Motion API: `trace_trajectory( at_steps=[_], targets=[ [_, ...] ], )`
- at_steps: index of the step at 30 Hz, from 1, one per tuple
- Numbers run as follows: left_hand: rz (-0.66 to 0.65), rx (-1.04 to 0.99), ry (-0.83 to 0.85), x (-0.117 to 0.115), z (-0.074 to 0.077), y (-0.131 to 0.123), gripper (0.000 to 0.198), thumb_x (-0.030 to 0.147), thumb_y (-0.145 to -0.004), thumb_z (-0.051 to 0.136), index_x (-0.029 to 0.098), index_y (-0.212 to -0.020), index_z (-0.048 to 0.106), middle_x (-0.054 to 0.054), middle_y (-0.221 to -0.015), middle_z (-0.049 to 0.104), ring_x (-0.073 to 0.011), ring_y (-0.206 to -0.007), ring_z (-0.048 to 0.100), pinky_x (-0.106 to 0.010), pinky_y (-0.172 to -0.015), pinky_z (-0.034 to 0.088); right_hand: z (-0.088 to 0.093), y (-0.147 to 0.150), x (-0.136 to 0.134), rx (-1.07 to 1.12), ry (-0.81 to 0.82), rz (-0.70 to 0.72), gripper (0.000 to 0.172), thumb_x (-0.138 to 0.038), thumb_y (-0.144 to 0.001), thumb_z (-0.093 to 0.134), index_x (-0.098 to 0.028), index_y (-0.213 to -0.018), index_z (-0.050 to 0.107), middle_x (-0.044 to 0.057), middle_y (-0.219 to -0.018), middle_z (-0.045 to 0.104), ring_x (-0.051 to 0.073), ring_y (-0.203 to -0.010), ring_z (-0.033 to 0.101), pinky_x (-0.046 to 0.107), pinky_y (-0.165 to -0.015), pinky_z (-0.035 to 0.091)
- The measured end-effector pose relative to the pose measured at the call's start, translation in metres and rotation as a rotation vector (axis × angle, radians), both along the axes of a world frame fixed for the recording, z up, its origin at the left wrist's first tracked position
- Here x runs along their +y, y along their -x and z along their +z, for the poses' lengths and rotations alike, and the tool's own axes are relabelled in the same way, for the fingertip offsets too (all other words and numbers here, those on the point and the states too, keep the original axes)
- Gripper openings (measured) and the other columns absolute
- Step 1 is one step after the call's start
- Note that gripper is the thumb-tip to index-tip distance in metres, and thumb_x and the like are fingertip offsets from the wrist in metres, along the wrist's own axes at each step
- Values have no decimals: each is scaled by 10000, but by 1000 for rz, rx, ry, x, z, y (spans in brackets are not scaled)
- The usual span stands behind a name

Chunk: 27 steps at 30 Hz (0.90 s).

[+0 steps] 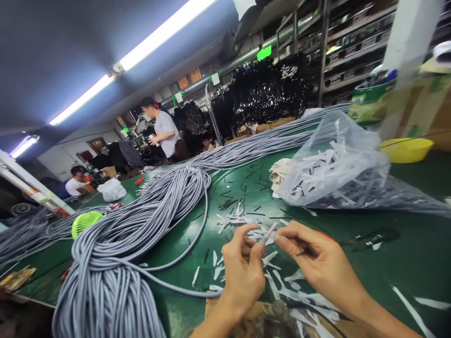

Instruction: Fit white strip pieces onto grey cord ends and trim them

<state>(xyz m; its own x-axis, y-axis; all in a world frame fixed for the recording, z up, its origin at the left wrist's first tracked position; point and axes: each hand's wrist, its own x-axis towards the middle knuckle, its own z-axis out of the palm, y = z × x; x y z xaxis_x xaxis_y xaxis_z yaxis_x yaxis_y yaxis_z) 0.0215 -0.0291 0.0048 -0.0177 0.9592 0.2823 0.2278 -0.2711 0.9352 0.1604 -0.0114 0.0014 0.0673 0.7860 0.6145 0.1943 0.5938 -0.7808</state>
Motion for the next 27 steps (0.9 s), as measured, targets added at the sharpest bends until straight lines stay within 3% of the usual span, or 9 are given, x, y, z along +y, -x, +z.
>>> trace_trajectory(
  at_steps=[3, 6, 8, 11, 13, 16, 18, 22, 27],
  targets=[
    [-61, -74, 24, 2, 2, 1, 459, 513, -835, 606, 118, -1044, 711, 21, -569, 491, -65, -443, 352, -202, -436, 278, -3, -1, 7, 43, 221, 39, 398, -573, -735, 613, -194, -621, 657, 27, -562, 602, 153, -491, 543, 246, -463, 461],
    [-104, -187, 62, 4, 7, 1, 657, 674, -719, 657, 78, -985, 733, 35, -513, 433, -62, -443, 301, -208, -431, 258, -4, -1, 14, 50, 407, 96, 484, -669, -605, 663, -189, -541, 649, 54, -547, 621, 186, -534, 571, 280, -509, 486],
    [-101, -245, 86, 5, 11, 0, 698, 716, -630, 704, 67, -885, 740, 49, -487, 399, -47, -433, 260, -204, -422, 233, -3, -2, 15, 120, 443, 36, 501, -691, -559, 684, -190, -543, 659, 56, -552, 626, 190, -551, 574, 285, -518, 487],
    [-109, -282, 162, 6, 15, 0, 677, 709, -554, 759, 68, -768, 719, 67, -453, 364, -27, -406, 241, -195, -402, 201, 3, -3, 10, 267, 389, -24, 503, -683, -603, 679, -192, -703, 720, 54, -636, 658, 183, -588, 588, 274, -528, 497],
    [-172, -310, 250, 8, 16, 0, 692, 712, -516, 775, 65, -748, 698, 73, -437, 364, -19, -376, 249, -189, -378, 175, 8, -4, 6, 234, 379, 117, 495, -665, -633, 678, -193, -769, 739, 49, -634, 651, 178, -574, 582, 268, -505, 494],
    [-286, -363, 362, 11, 13, 1, 701, 682, -495, 805, 74, -815, 662, 73, -454, 417, -4, -350, 257, -167, -356, 154, 12, -6, 2, 83, 397, 313, 456, -645, -639, 686, -192, -678, 727, 51, -599, 639, 189, -571, 588, 281, -514, 508],
    [-305, -386, 396, 13, 10, 1, 680, 634, -495, 833, 116, -872, 608, 83, -472, 456, 1, -339, 267, -146, -350, 170, 12, -8, 3, -4, 364, 292, 443, -628, -670, 664, -194, -585, 686, 48, -580, 627, 184, -560, 573, 275, -507, 493],
    [-243, -417, 347, 16, 6, 3, 621, 510, -513, 871, 189, -884, 490, 83, -610, 547, 13, -324, 306, -115, -327, 221, 8, -12, 7, -143, 267, 261, 445, -566, -783, 570, -186, -557, 616, 12, -529, 550, 134, -494, 464, 241, -450, 385],
    [-228, -281, 230, 15, 7, 7, 433, 398, -629, 823, 167, -863, 540, 12, -870, 603, 37, -325, 374, -108, -303, 260, 9, -13, 5, -198, 162, 304, 293, -307, -838, 498, -187, -571, 503, -44, -508, 426, 90, -475, 331, 223, -477, 294]
  ],
)
